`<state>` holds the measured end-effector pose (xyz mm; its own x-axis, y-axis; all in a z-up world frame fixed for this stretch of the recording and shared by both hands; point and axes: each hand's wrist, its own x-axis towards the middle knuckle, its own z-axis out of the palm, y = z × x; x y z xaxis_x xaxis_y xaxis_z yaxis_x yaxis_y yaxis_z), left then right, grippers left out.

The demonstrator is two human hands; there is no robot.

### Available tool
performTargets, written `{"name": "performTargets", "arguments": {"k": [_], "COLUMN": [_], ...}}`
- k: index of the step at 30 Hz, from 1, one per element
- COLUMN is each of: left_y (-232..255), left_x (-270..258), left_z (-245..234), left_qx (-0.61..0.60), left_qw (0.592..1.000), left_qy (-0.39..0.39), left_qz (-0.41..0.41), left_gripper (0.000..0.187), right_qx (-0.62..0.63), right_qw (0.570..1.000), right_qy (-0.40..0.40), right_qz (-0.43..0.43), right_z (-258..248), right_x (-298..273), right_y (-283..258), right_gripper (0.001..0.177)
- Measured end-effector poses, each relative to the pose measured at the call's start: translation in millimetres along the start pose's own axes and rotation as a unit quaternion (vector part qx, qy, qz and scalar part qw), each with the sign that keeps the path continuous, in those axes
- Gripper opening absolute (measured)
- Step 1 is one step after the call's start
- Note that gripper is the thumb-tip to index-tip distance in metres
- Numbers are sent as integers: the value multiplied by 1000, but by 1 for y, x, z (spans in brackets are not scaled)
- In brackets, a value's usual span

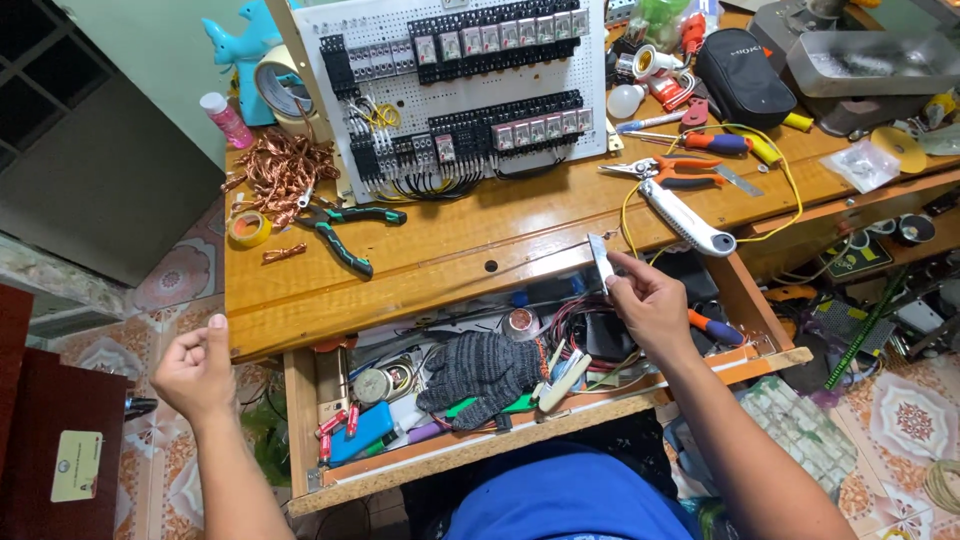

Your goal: Preparing wires and assembling an electrical control panel with circuit breakers and relays

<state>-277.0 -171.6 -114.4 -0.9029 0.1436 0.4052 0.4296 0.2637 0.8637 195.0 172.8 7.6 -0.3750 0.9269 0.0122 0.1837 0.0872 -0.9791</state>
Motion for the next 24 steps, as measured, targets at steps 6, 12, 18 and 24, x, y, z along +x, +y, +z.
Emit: {"name": "performTargets", "arguments": {"k": [6,12,18,24], "left_y": [-13,-20,20,2], "left_x": [15,26,15,19], "left_z": [13,24,22,25], "left_qx": [-65,-144,-91,-133], "left_qw": [995,984,984,980], "left_qy": [63,89,124,126], "left_qz": [-39,-57,-89,-82], "left_gripper": [23,24,22,24], "right_qx": [5,-20,1,15], "right_qw": [1000,1000,1000,1000], "right_qy": [5,5,-2,-7], "right_qz": [1,-23,13,21], "right_z": [0,2,3,4], "right_x": [5,8,7,12], "right_y": [9,10,2,4], "right_gripper": [39,38,40,41]}}
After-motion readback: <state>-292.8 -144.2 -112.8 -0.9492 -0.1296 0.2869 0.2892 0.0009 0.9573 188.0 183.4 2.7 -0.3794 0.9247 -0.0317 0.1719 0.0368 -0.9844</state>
